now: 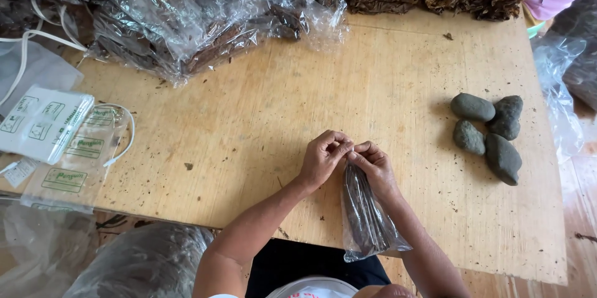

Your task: The person places a dark, elongated object into a clear plastic bag, seals it, and sets it aside. They repeat this process with another object, handling each item individually on a wooden table.

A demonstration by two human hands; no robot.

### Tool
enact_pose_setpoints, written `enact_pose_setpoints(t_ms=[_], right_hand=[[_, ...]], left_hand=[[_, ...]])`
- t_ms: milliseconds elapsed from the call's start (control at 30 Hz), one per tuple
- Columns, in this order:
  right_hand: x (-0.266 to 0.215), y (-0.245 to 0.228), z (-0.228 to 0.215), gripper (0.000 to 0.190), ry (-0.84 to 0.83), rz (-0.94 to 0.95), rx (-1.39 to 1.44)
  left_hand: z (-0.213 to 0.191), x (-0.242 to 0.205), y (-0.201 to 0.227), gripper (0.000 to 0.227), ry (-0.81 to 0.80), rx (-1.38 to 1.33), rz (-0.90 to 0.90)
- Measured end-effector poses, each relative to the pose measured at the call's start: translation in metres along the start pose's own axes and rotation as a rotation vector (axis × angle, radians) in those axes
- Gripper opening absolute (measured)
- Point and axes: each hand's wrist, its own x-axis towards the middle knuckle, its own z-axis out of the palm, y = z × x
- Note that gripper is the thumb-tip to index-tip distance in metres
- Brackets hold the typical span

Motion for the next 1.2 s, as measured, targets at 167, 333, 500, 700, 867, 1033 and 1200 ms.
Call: enact_pose_setpoints(t_ms=[167,333,500,700,867,1033,1200], right_hand=[[0.002,-0.004,-0.008,0.005,0.086,-0.089,0.013],[0.007,0.001,-0.022,0.01,0.209,-0.192,0.068],[0.01,-0.001,-0.018,0.024,0.255,-0.174,0.106],[0.015,-0.011,-0.024,0.022,0.224,-0.083,0.207],[0.022,0.003,-0.043,0.014,0.245,-0.098,0.221],[0.026,0.01,-0.053,0.01,0.272,-0.112,0.222],[0.028,0.014,-0.059,0.012,0.25,-0.125,0.271]], left_hand=[[0.006,-0.007,-0.014,0.058,-0.235,-0.181,-0.198],[0.012,-0.015,-0.002,0.083,-0.514,-0.327,-0.417],[0.011,-0.018,0.016,0.05,-0.593,-0.265,-0.452],[-0.002,-0.01,0.022,0.045,-0.532,-0.157,-0.479],[-0.005,-0.009,0.024,0.04,-0.538,-0.158,-0.475],[-0.006,-0.007,0.03,0.039,-0.54,-0.197,-0.473],[-0.008,-0.006,0.039,0.04,-0.576,-0.216,-0.488]])
